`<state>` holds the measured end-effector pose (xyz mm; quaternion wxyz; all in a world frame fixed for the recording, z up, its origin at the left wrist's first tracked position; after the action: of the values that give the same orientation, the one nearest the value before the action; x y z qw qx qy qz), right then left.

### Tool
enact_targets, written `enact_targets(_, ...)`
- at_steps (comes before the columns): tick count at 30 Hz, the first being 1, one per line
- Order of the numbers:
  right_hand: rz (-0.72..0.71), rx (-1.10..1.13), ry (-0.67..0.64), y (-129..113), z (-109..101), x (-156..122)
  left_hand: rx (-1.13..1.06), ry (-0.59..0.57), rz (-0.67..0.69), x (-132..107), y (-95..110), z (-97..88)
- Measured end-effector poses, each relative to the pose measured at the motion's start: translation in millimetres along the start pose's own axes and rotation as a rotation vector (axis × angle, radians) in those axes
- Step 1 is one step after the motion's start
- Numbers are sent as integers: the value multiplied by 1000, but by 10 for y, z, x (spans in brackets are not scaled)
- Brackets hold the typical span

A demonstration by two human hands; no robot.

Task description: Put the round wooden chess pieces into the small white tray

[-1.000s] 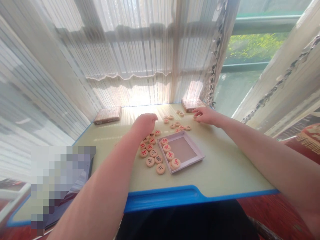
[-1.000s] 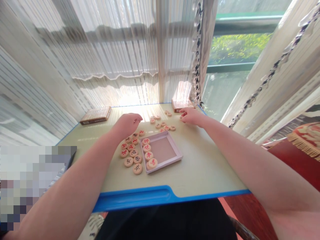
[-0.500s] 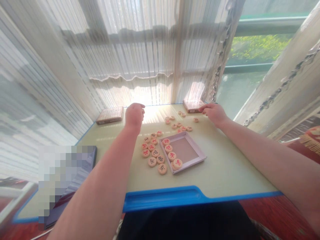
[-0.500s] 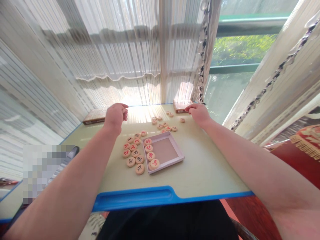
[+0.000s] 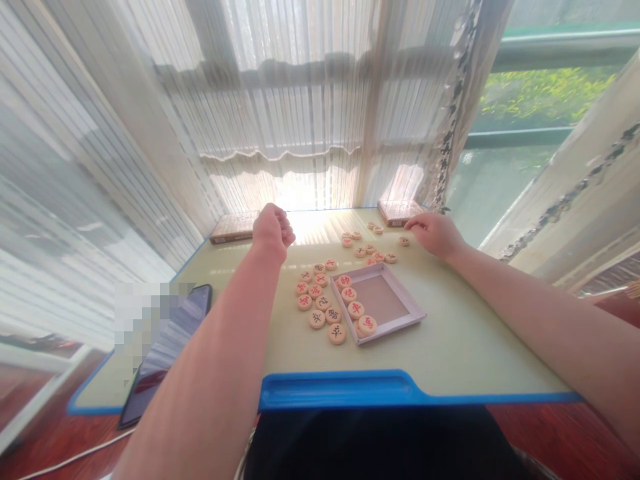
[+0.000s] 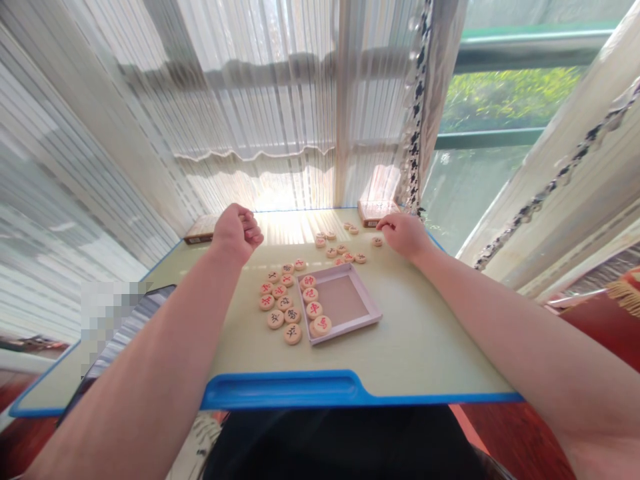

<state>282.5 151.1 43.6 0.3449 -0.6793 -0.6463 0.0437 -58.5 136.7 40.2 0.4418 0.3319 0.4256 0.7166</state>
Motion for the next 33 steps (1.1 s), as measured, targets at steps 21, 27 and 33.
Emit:
enact_targets(21,-348,-71,-1,-403,76,-262,370,-736,59,-333,-252,488)
enact_targets(27,-500,-1,48,-625,-13,-446,420,-820,10,-454,-276,542)
enact_targets(33,-570,74,2,-948,-125,-710,479,-920,5,-606,-206,623)
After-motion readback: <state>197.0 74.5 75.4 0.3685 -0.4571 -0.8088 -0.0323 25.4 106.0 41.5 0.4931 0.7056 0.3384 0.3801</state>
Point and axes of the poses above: each hand's wrist, its own x-axis towards the middle knuckle, its own z-axis out of the palm, y = z × x, the point moved 8 cm from there along x, towards the middle knuckle, and after that the axes turned 15 degrees about z, right-handed, at the moved point
